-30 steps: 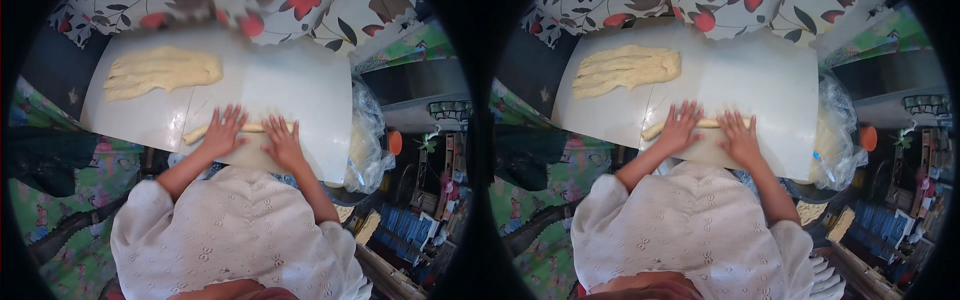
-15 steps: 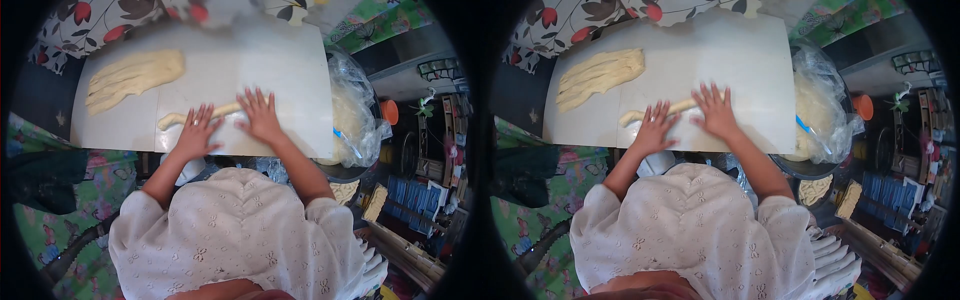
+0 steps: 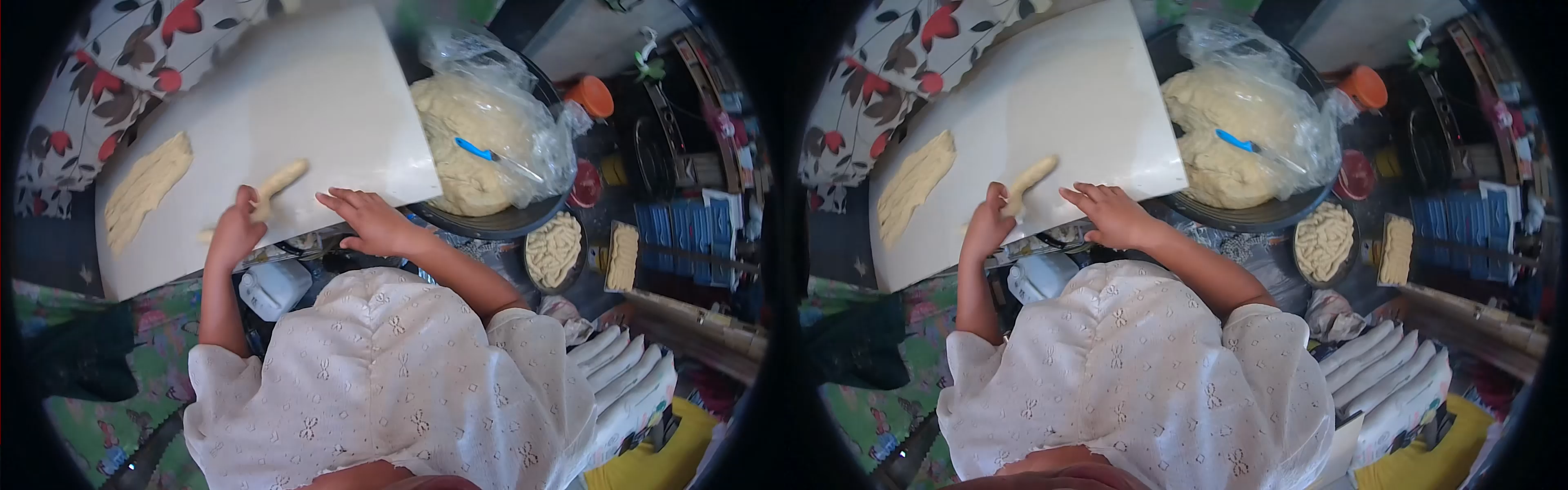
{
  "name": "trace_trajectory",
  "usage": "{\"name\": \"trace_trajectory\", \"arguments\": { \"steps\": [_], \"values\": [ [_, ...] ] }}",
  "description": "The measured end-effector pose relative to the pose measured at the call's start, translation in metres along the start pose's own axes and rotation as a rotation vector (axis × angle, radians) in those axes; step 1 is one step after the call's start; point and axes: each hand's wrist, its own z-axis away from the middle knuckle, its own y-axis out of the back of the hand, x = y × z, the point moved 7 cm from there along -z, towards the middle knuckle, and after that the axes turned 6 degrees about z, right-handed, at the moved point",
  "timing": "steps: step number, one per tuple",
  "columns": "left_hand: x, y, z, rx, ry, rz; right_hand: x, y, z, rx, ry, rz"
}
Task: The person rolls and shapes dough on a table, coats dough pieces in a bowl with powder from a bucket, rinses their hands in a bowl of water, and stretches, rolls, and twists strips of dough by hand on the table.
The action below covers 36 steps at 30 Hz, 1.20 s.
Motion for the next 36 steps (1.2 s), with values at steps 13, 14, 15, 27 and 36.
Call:
{"name": "trace_trajectory", "arguments": {
  "steps": [13,14,15,27,36],
  "values": [
    [0.293,-0.195,0.058,-0.928,-0.844,0.276,0.056,0.105,0.285,0.174,-0.534,-0.186],
    [0.295,-0.200,0.057,-0.899,-0.851,0.155,0.065,0.113,0.319,0.195,-0.657,-0.192],
    [0.297,-0.205,0.053,-0.911,-0.848,0.153,0.073,0.124,0.353,0.275,-0.773,-0.231],
    [0.342,-0.288,0.006,-1.200,-0.978,0.163,0.107,0.142,0.544,1.505,-1.228,0.074],
    [0.400,-0.377,-0.024,-1.333,-0.949,0.151,0.169,0.089,0.427,0.549,-0.911,-0.190]
  ]
}}
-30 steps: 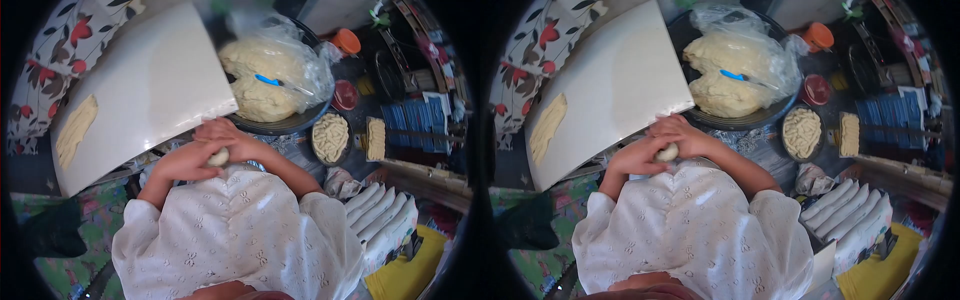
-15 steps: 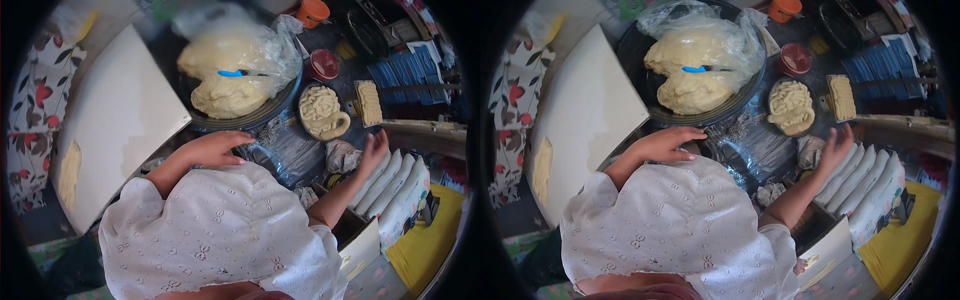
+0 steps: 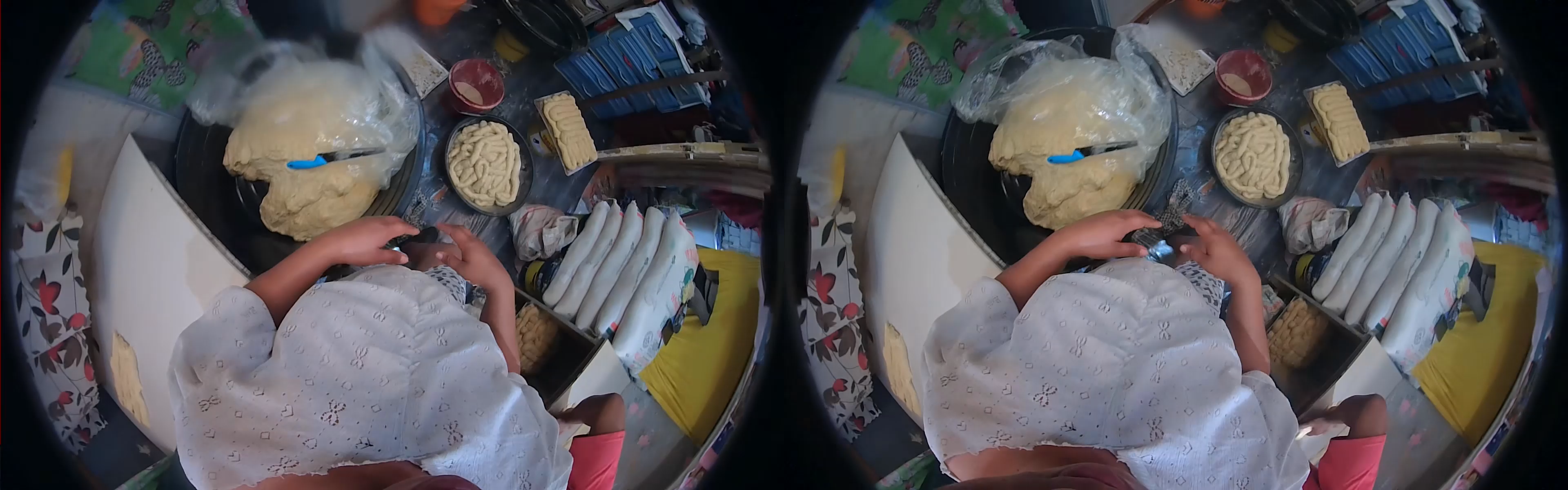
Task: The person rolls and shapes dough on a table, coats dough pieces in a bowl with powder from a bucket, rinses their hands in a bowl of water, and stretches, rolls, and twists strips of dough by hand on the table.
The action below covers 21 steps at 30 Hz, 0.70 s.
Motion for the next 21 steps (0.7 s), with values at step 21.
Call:
{"name": "trace_trajectory", "arguments": {
  "steps": [21],
  "values": [
    [-0.280,0.054,-0.454,0.478,0.727,0.942,0.340,0.168,-0.102,-0.178,-0.448,0.076]
  ]
}}
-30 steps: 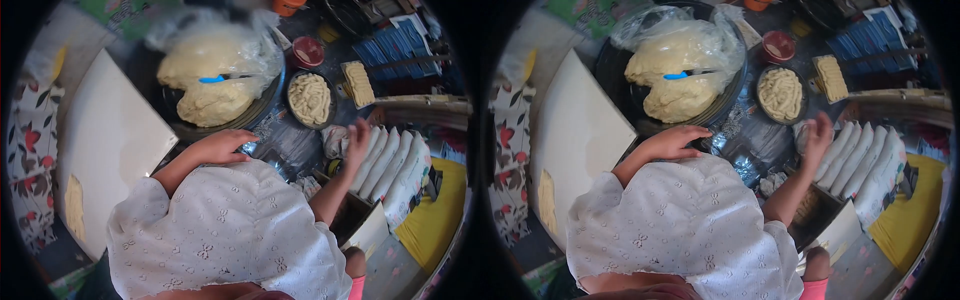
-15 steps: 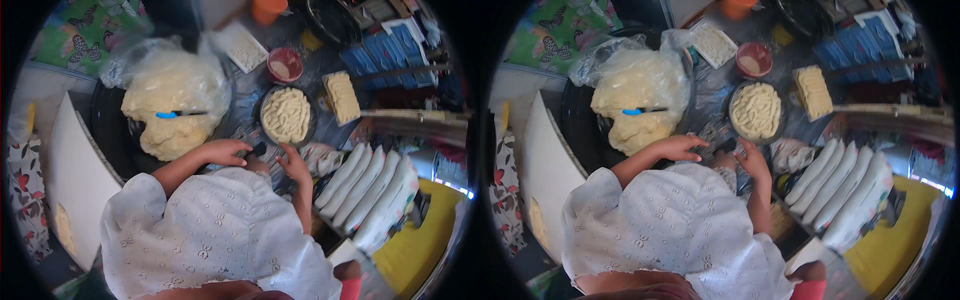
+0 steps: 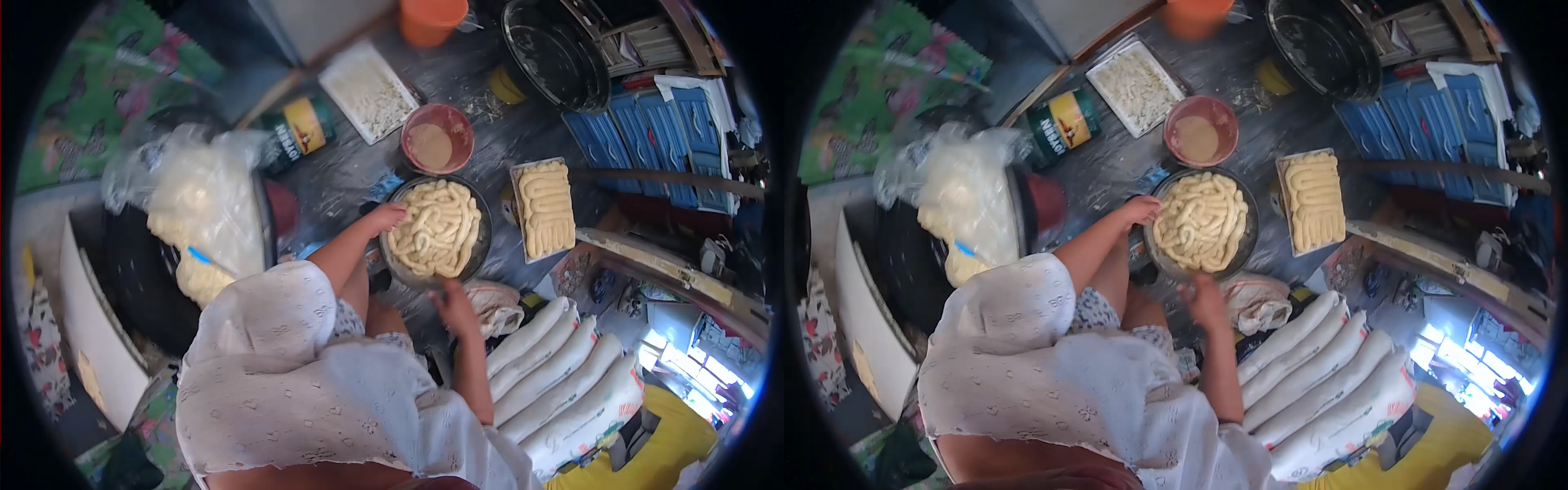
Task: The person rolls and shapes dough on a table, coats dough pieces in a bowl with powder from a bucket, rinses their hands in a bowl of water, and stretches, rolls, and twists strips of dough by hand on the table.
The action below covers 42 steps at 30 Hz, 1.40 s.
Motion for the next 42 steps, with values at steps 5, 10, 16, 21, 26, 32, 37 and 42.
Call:
{"name": "trace_trajectory", "arguments": {
  "steps": [5,10,16,21,26,32,37,42],
  "values": [
    [-0.022,0.071,-0.210,0.312,-0.098,-0.407,0.057,-0.067,-0.011,-0.143,-0.186,-0.313],
    [0.011,0.070,-0.284,0.707,-0.068,-0.571,0.153,-0.130,0.004,-0.096,-0.418,-0.447],
    [-0.053,0.065,-0.386,0.587,-0.073,0.596,0.168,-0.128,-0.045,-0.005,-0.505,-0.644],
    [0.053,0.050,-0.308,0.606,-0.422,0.408,0.149,-0.089,-0.094,0.121,-0.098,-0.403],
    [0.169,0.007,-0.145,0.536,-0.594,-0.464,0.093,0.034,-0.174,0.327,0.017,-0.237],
    [0.237,-0.060,0.093,0.309,-0.653,-0.780,0.012,0.088,-0.270,0.118,0.310,-0.500],
    [0.262,-0.093,0.166,0.072,-0.764,-0.800,0.001,0.051,-0.266,0.032,0.246,-0.846],
    [0.259,-0.130,0.161,-0.033,-0.885,-0.697,-0.005,0.000,-0.262,-0.129,0.155,-1.258]
  ]
}}
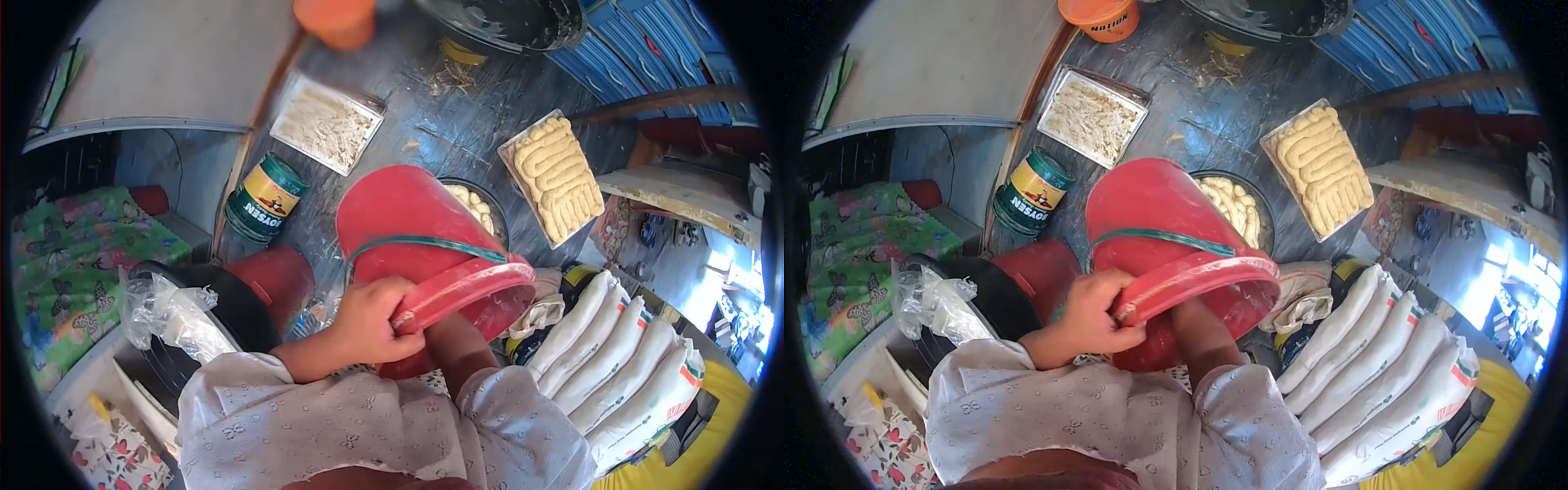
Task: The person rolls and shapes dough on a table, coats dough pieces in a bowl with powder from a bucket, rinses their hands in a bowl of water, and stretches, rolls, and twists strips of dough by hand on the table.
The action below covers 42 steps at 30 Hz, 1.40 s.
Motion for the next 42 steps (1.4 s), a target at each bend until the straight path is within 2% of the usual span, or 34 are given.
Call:
{"name": "trace_trajectory", "arguments": {
  "steps": [5,8,11,13,14,15,18,20,22,23,25,26,27,28,29,30,32,34,36,38,39,41,42],
  "values": [
    [-0.020,-0.025,0.010,-0.086,0.118,-0.057,0.053,-0.011,0.014,-0.040,-0.145,-0.429],
    [-0.043,-0.025,0.017,-0.055,0.194,-0.113,0.079,-0.010,0.030,-0.040,-0.206,-0.700],
    [-0.094,-0.021,0.026,0.014,0.260,-0.134,0.095,-0.013,0.039,-0.064,-0.248,-0.974],
    [-0.140,-0.023,0.027,0.104,0.367,0.008,0.102,-0.017,0.043,-0.086,-0.276,-1.158],
    [-0.151,-0.027,0.023,0.090,0.367,0.008,0.078,-0.008,0.049,-0.142,-0.253,-1.154],
    [-0.165,-0.028,0.019,0.143,0.401,0.003,0.072,0.011,0.052,-0.087,-0.206,-1.114],
    [-0.194,-0.031,0.011,0.227,0.468,-0.034,0.070,0.076,0.073,0.062,-0.079,-1.037],
    [-0.212,-0.032,0.011,0.258,0.496,-0.066,0.084,0.128,0.092,0.046,0.090,-1.086],
    [-0.231,-0.027,0.011,0.361,0.474,-0.044,0.117,0.172,0.115,0.360,0.070,-1.057],
    [-0.246,-0.026,0.013,0.382,0.450,-0.012,0.130,0.181,0.119,0.362,0.068,-1.058],
    [-0.271,-0.022,0.017,0.389,0.475,-0.040,0.193,0.202,0.128,0.632,-0.112,-0.967],
    [-0.282,-0.020,0.019,0.398,0.496,-0.067,0.237,0.210,0.118,0.631,-0.119,-0.968],
    [-0.292,-0.018,0.022,0.416,0.515,-0.054,0.287,0.217,0.102,0.564,-0.150,-0.584],
    [-0.300,-0.019,0.025,0.416,0.522,-0.058,0.276,0.205,0.087,0.483,-0.173,-0.201],
    [-0.305,-0.017,0.028,0.447,0.493,-0.049,0.286,0.200,0.078,0.571,-0.435,-0.236],
    [-0.308,-0.015,0.031,0.475,0.463,-0.042,0.250,0.186,0.070,0.653,-0.699,-0.270],
    [-0.318,-0.015,0.037,0.430,0.528,-0.067,0.292,0.200,0.019,0.630,-0.569,-0.670],
    [-0.321,-0.014,0.044,0.488,0.533,0.036,0.273,0.241,0.012,0.894,-0.388,-0.685],
    [-0.318,-0.018,0.044,0.486,0.544,0.045,0.338,0.329,0.012,0.744,-0.230,0.362],
    [-0.321,-0.019,0.047,0.486,0.555,0.062,0.310,0.320,0.060,1.190,-0.314,-0.313],
    [-0.327,-0.020,0.051,0.459,0.577,0.033,0.337,0.323,0.071,1.190,-0.317,-0.314],
    [-0.332,-0.026,0.058,0.432,0.611,0.013,0.400,0.335,0.092,0.853,-0.597,0.937],
    [-0.331,-0.031,0.059,0.437,0.601,0.031,0.314,0.283,0.108,0.858,-0.603,0.512]
  ]
}}
